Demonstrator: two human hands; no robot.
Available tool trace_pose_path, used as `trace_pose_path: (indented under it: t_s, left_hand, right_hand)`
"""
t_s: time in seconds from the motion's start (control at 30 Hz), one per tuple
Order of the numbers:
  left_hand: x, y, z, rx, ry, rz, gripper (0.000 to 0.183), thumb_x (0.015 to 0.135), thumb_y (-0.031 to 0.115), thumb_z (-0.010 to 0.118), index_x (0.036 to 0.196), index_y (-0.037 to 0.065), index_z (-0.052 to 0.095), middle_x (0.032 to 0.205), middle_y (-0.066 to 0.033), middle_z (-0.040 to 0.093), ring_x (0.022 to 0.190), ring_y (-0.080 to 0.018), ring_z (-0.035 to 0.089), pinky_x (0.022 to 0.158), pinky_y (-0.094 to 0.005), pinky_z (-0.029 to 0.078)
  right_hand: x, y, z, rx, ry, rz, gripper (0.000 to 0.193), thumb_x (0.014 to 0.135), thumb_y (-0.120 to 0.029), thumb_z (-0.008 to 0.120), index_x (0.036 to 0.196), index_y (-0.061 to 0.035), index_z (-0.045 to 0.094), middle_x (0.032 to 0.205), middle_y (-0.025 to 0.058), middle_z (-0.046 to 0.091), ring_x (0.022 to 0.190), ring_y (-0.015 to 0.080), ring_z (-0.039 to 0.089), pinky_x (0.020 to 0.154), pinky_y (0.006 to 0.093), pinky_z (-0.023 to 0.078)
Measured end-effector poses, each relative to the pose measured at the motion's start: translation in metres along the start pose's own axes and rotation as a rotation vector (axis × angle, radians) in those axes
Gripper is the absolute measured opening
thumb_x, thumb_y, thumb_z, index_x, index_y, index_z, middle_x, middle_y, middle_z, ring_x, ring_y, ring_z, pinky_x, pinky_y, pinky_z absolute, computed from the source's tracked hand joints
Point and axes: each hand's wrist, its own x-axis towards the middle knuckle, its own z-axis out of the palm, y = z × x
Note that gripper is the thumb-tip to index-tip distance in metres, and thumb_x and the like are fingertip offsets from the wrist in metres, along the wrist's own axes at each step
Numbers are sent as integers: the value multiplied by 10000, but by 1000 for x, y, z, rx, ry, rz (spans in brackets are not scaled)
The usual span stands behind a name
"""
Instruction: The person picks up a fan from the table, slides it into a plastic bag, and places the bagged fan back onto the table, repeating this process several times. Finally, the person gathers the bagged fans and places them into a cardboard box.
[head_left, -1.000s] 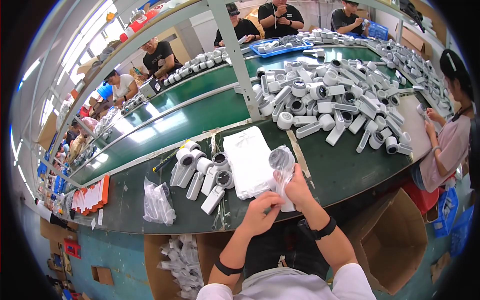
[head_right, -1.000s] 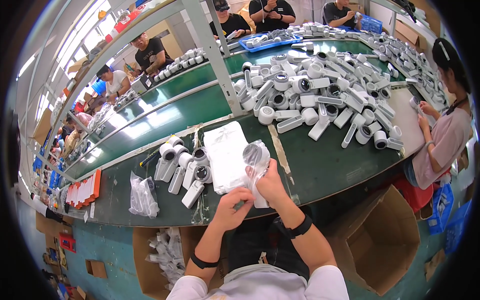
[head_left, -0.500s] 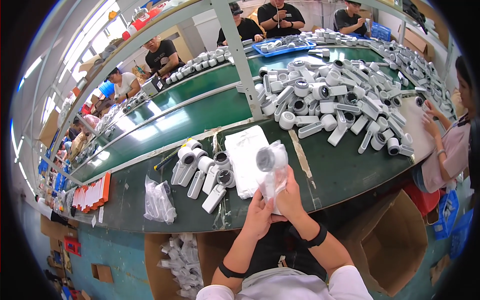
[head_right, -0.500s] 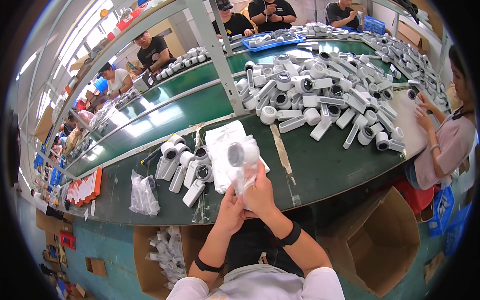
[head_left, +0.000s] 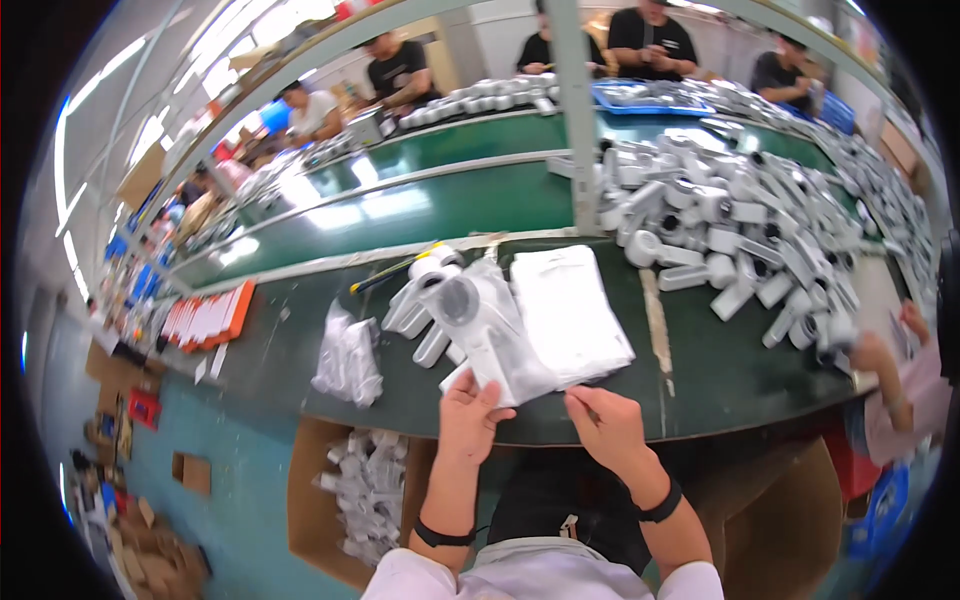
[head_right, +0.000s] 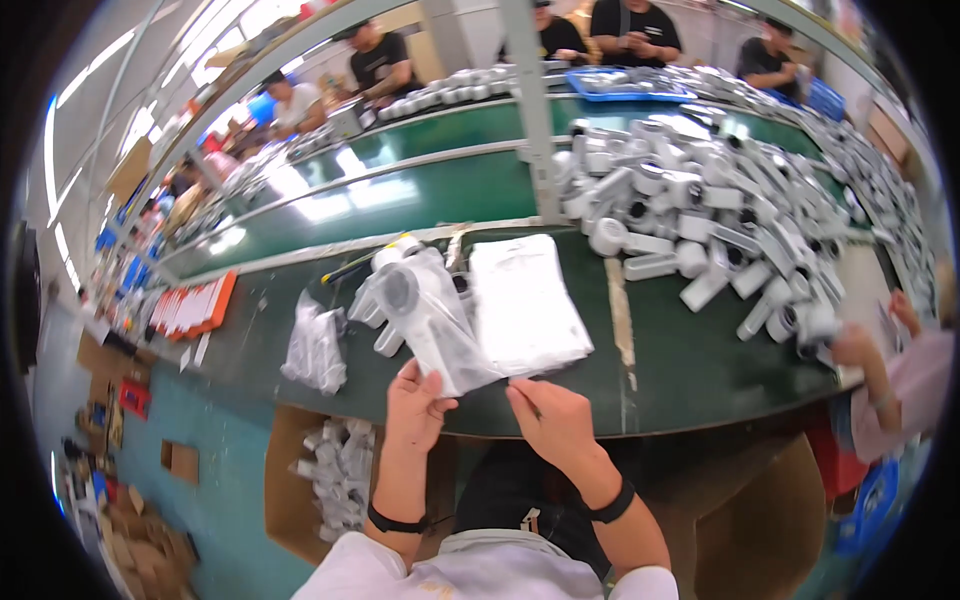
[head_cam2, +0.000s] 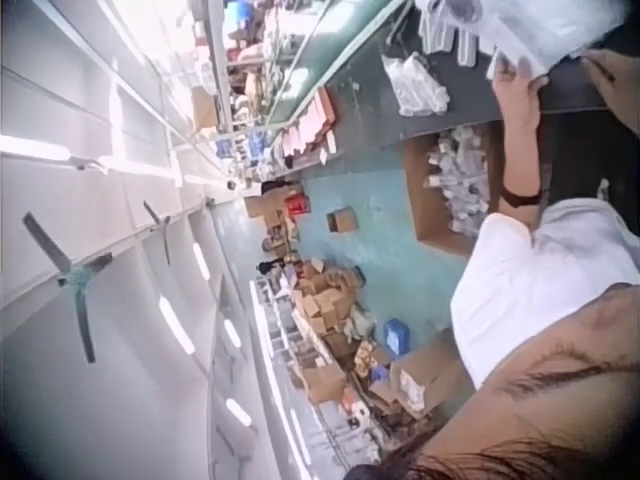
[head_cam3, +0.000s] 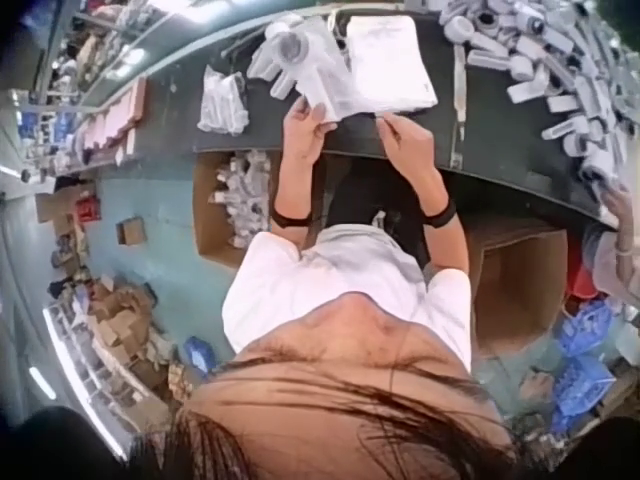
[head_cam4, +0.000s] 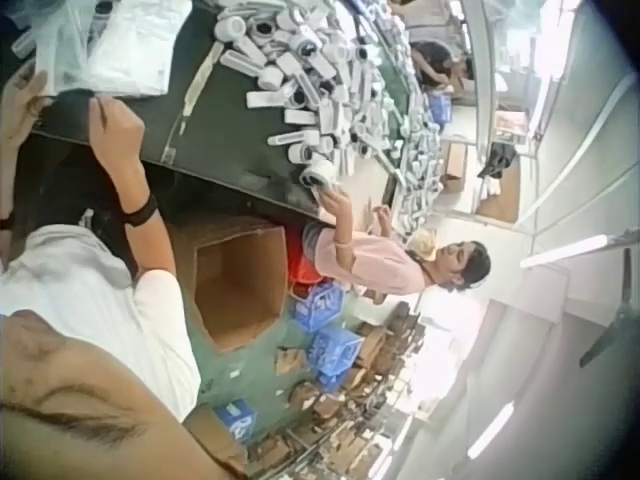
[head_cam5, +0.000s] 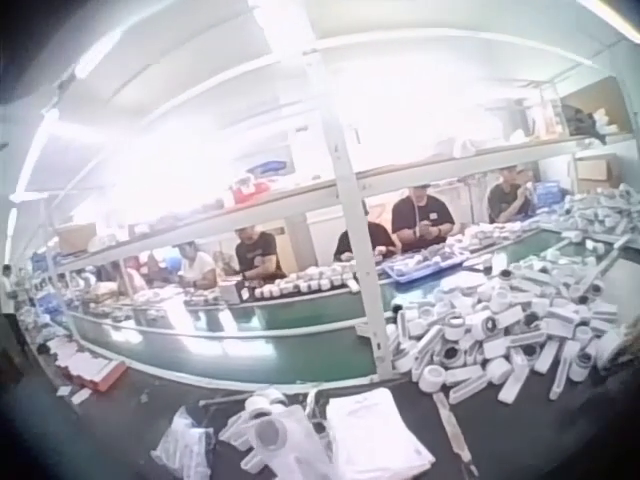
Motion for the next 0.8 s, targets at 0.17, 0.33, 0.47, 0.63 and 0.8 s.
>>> trace_pose_path:
  t_s: [0.17,0.33,0.47,0.63,0.8]
  left_hand:
    - [-10,86,-65,410,521,448,531,850,-7,671,1323,-50,433,1048,-124,658,790,-171,661,559,-271,591]
    - [-16,151,-181,691,860,557,535,826,-5,683,1292,-52,425,999,-139,635,699,-160,626,545,-259,545]
    - [2,159,-250,948,1046,428,519,804,26,706,1262,-24,467,963,-147,620,648,-175,624,538,-284,524]
    - [57,122,-266,1208,1050,297,527,735,137,769,1198,14,551,949,-143,632,747,-249,651,651,-353,543]
    - [54,142,-337,1391,937,335,591,725,220,795,1213,-20,563,1057,-214,671,955,-309,661,853,-405,510]
  right_hand:
    - [-17,31,-1,86,-120,185,151,868,-134,683,956,-12,687,729,102,664,599,167,617,583,269,486]
    - [-36,73,17,240,-115,437,177,909,-163,656,935,11,678,681,43,647,596,68,557,566,235,453]
    - [-40,72,19,178,-57,401,176,909,-157,655,919,18,672,665,40,635,592,66,555,565,232,452]
    - [-42,80,9,164,17,426,170,907,-155,656,908,15,674,654,40,628,587,75,558,561,242,456]
    - [-34,67,17,301,-24,429,152,906,-146,656,946,-2,683,698,43,646,615,86,575,579,244,471]
